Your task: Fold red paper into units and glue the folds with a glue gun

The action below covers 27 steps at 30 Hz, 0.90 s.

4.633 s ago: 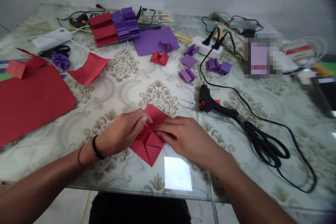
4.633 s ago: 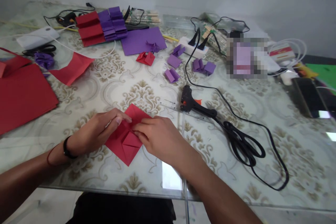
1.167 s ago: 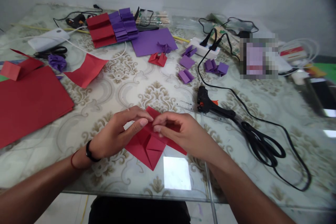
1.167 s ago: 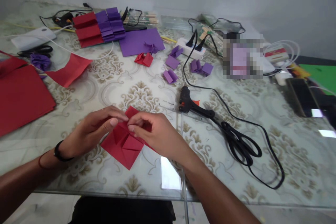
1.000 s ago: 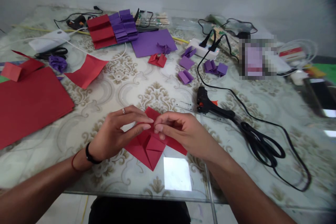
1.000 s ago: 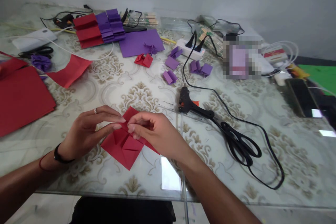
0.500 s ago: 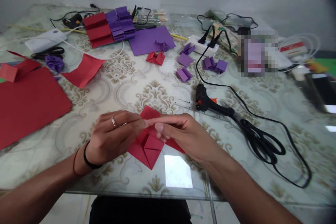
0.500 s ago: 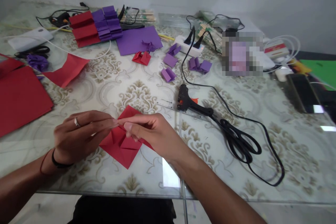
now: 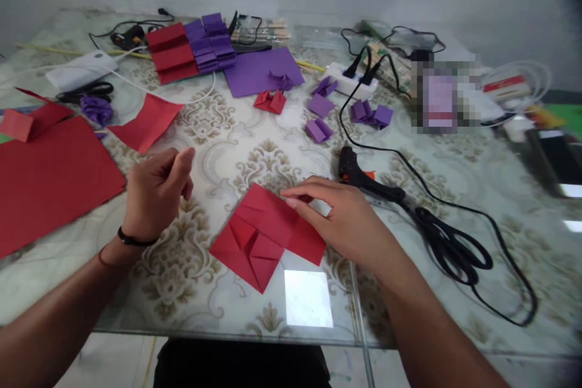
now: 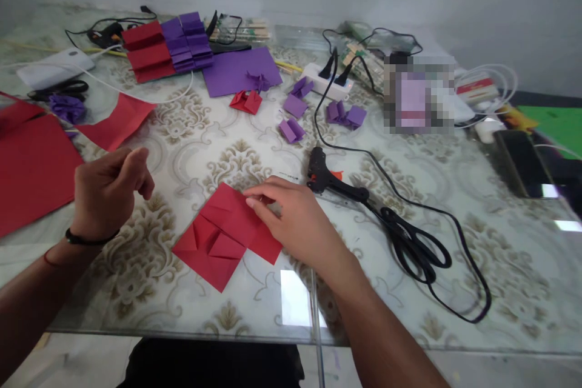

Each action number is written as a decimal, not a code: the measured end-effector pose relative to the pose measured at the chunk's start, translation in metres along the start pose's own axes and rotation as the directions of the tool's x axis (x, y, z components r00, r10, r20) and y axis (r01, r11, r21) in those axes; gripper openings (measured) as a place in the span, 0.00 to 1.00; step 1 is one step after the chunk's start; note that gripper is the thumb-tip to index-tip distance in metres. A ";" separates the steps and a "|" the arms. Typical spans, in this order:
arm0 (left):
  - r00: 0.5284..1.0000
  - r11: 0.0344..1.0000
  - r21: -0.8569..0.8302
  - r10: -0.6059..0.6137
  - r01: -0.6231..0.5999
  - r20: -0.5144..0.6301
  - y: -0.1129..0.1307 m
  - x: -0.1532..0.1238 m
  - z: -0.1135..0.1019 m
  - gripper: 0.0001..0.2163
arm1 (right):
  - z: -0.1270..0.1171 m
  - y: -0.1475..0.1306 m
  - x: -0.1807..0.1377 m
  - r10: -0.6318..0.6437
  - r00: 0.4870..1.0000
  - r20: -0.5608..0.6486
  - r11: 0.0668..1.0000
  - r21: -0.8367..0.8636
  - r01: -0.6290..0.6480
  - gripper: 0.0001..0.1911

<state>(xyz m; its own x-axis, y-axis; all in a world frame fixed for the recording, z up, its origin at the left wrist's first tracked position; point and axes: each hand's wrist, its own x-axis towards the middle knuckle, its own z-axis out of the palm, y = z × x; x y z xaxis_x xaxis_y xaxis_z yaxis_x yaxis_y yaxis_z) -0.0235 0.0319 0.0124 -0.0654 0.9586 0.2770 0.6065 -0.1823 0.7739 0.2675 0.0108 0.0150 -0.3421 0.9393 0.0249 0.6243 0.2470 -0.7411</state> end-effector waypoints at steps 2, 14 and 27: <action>1.000 0.999 -0.037 -0.021 0.022 0.022 -0.007 0.008 0.000 0.16 | -0.003 0.006 -0.001 -0.017 0.999 0.036 0.997 -0.072 0.020 0.10; 0.792 0.886 0.200 0.248 -0.418 0.557 -0.001 -0.033 0.033 0.30 | 0.022 -0.001 0.001 0.081 0.992 0.093 0.989 -0.133 -0.068 0.27; 0.825 0.901 0.183 0.259 -0.394 0.503 0.010 -0.045 0.034 0.24 | 0.032 -0.008 -0.005 0.009 0.995 0.099 0.985 -0.172 0.008 0.31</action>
<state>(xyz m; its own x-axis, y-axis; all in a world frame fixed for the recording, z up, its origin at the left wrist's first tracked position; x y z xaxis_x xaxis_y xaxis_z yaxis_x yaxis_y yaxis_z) 0.0126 -0.0052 -0.0121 0.5014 0.8534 0.1427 0.7167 -0.5021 0.4840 0.2416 -0.0034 -0.0012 -0.4043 0.9134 -0.0481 0.7330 0.2921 -0.6143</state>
